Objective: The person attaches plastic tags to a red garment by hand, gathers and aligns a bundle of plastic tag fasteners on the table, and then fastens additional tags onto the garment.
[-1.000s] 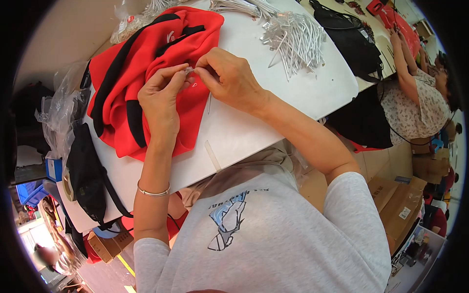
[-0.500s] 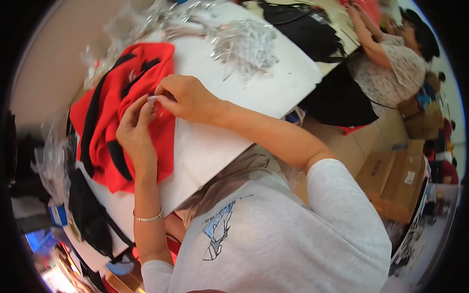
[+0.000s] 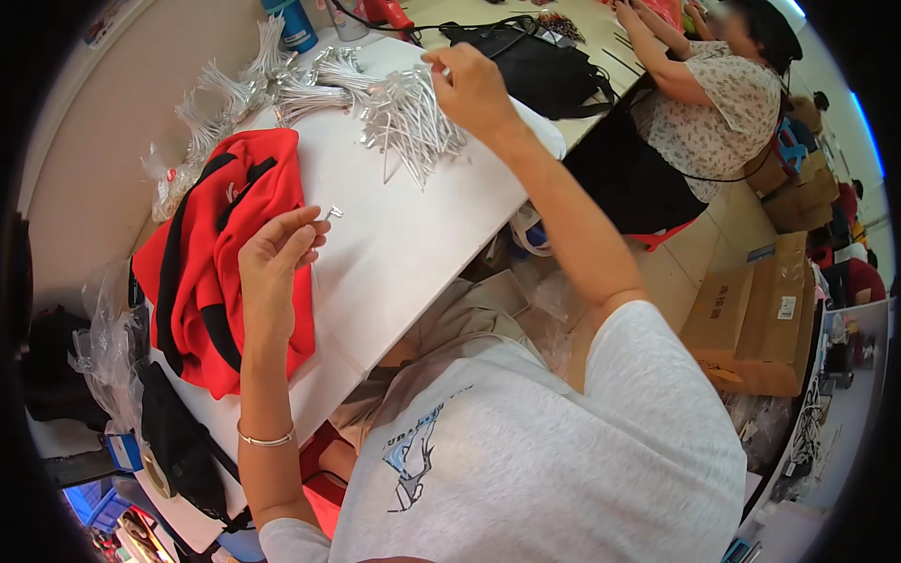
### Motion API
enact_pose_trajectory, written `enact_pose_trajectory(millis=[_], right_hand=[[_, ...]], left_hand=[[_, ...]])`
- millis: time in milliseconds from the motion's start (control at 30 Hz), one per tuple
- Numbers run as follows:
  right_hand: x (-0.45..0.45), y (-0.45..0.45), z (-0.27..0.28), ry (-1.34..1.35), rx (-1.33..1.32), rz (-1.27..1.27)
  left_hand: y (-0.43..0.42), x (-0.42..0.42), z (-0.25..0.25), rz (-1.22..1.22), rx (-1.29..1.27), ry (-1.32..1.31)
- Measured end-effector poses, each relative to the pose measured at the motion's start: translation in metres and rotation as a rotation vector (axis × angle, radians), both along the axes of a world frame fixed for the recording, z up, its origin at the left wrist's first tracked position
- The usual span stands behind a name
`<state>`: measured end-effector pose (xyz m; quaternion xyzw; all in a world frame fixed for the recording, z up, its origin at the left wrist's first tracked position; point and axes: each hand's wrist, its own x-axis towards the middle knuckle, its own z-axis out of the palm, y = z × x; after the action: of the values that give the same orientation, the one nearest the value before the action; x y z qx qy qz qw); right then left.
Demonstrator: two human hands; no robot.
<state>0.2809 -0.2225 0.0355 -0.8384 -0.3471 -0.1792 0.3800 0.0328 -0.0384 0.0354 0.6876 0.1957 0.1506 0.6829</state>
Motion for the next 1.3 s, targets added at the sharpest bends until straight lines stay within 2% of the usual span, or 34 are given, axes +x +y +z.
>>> enact_pose_trajectory(millis=[67,100,233,267,400,433,567,767,900,1100,1300], right_hand=[[0.007,-0.018,0.002,-0.23,-0.073,0.115],[0.011,-0.026,0.002,-0.226,-0.072,0.112],[0.031,-0.047,0.003,-0.891,-0.615,0.325],[0.036,-0.044,0.005,-0.89,-0.607,0.332],[0.055,-0.021,0.01,-1.053,-0.854,0.705],[0.057,-0.015,0.011,-1.055,-0.84,0.717],[0.065,0.016,0.018,-0.923,-0.93,1.089],[0.063,0.033,0.035,-0.692,-1.195,1.274],[0.079,0.038,0.022,-0.88,-0.893,1.427],[0.091,0.044,0.016,-0.945,-0.956,1.475],[0.101,0.05,0.01,-0.874,-0.783,1.581]], left_hand=[[-0.004,0.011,0.002,-0.057,0.024,0.004],[-0.007,0.02,-0.003,-0.065,0.06,-0.008],[-0.027,0.063,-0.023,-0.043,0.126,-0.005],[-0.032,0.07,-0.023,-0.035,0.13,-0.001],[-0.05,0.092,-0.026,0.032,-0.091,0.054],[-0.051,0.092,-0.026,0.047,-0.085,0.06],[-0.051,0.092,-0.028,0.093,-0.104,0.057],[-0.058,0.086,-0.031,0.14,-0.13,0.008],[-0.063,0.082,-0.03,0.186,-0.128,-0.032],[-0.068,0.081,-0.036,0.226,-0.072,-0.009],[-0.07,0.079,-0.038,0.237,-0.066,-0.018]])
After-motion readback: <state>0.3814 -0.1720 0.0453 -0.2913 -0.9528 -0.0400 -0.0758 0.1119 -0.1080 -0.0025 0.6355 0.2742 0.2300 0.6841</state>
